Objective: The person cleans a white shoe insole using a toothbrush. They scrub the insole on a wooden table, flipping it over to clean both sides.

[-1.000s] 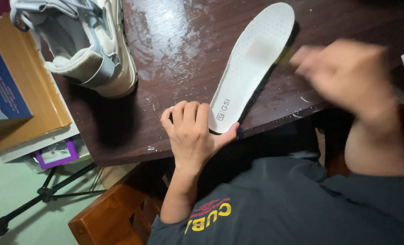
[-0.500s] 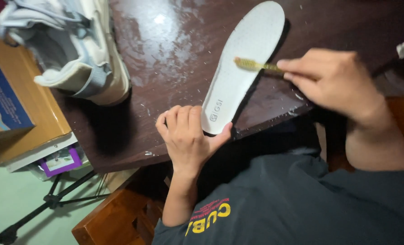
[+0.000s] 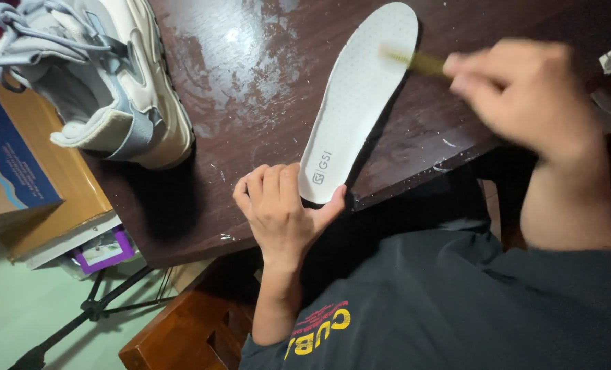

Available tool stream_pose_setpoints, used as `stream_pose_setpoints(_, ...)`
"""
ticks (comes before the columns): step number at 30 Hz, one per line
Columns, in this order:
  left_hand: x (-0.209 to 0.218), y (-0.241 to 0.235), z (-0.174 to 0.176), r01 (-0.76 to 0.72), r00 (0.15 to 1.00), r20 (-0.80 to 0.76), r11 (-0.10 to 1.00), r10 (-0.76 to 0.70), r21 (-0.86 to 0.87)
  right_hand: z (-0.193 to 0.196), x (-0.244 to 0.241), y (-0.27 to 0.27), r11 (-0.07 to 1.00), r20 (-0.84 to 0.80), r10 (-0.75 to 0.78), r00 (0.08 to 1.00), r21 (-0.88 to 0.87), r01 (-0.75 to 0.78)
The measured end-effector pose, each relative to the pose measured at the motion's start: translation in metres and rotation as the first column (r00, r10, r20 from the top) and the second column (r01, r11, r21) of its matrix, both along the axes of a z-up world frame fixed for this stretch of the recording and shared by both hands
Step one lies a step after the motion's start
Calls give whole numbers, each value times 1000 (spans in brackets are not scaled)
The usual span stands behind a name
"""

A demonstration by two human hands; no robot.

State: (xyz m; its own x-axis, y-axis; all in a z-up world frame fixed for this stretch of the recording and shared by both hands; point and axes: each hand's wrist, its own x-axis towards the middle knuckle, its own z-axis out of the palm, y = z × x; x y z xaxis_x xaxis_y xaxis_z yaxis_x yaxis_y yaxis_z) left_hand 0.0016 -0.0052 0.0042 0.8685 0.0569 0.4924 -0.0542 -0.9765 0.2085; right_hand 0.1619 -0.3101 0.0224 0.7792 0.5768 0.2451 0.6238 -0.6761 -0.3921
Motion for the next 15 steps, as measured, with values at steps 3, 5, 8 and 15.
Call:
stream_pose_setpoints(3,-1,0,0,7,999,-36,1000,-8,-15,8,-11,4,993,-234,117,965,39,-111)
stream_pose_setpoints(5,-1,0,-2,11,1000,-29,1000,-11,2,-6,-2,-16,999,-94,15,995,42,-11)
stream_pose_setpoints(8,-1,-1,-2,10,1000,-19,1000,-10,-10,-10,-7,-6,1000,-15,14,1000,20,-13)
stream_pose_setpoints(15,-2,-1,-2,-4,1000,-9,1000,4,5,-14,9,10,996,41,-11,999,85,8)
